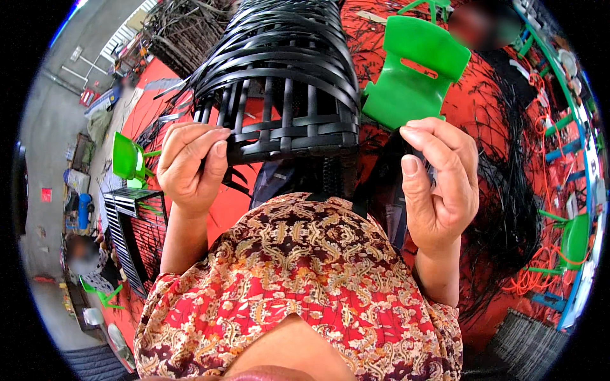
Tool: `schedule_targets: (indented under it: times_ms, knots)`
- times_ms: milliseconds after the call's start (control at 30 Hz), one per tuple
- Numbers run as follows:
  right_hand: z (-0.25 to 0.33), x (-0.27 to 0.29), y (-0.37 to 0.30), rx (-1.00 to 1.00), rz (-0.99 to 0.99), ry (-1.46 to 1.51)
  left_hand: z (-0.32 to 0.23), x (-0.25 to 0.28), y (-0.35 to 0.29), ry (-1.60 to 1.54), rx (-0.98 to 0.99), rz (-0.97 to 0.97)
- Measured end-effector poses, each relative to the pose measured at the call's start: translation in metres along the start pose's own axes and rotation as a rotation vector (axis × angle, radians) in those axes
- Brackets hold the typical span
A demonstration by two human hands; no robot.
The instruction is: The person weaves black plastic straps through a black plastic basket frame by hand, inserting the straps into pre-formed slots and pulling them through to secure them.
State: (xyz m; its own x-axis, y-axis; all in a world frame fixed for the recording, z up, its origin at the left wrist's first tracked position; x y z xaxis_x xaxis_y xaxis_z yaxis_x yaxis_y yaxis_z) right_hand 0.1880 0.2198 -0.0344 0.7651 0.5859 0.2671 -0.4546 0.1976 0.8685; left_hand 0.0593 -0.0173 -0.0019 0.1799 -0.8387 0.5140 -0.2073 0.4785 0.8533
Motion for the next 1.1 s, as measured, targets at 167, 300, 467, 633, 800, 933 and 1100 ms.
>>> schedule_targets:
  times_ms: [167, 300, 467, 633, 800, 933, 1100]
  knots:
    - [0.023, -0.020, 0.005, 0.138, 0.146, -0.036, -0.001, 0.003, -0.004, 0.014, 0.006, 0.012]
    - [0.052, -0.046, 0.025, 0.318, 0.303, -0.193, -0.005, 0.004, -0.001, 0.011, -0.004, 0.030]
    - [0.053, -0.069, 0.023, 0.355, 0.404, -0.267, -0.003, 0.005, -0.001, 0.006, -0.010, 0.061]
    - [0.051, -0.066, 0.022, 0.344, 0.341, -0.282, -0.013, 0.001, 0.018, 0.051, 0.018, 0.201]
    - [0.035, -0.016, 0.036, 0.220, 0.173, -0.260, -0.008, -0.012, 0.017, 0.105, 0.058, 0.355]
    - [0.011, 0.003, 0.043, -0.010, 0.124, -0.067, -0.008, -0.009, 0.013, 0.092, 0.004, 0.238]
    - [0.010, -0.042, 0.056, 0.051, 0.334, -0.058, -0.012, -0.013, 0.018, 0.075, -0.004, 0.222]
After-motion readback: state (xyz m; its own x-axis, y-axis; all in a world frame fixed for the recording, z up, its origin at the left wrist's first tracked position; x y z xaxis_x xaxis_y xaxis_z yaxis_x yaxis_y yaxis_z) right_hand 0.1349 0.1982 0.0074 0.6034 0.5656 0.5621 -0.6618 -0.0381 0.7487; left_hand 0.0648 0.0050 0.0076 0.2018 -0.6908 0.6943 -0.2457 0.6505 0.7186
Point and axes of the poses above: each hand's wrist, its own y-axis towards the middle knuckle, its own x-axis out of the back of the hand, z = x × y, the point moved 7 cm from there along y, towards the middle knuckle, and after that the axes turned 4 degrees about x, right-handed, at the moved point
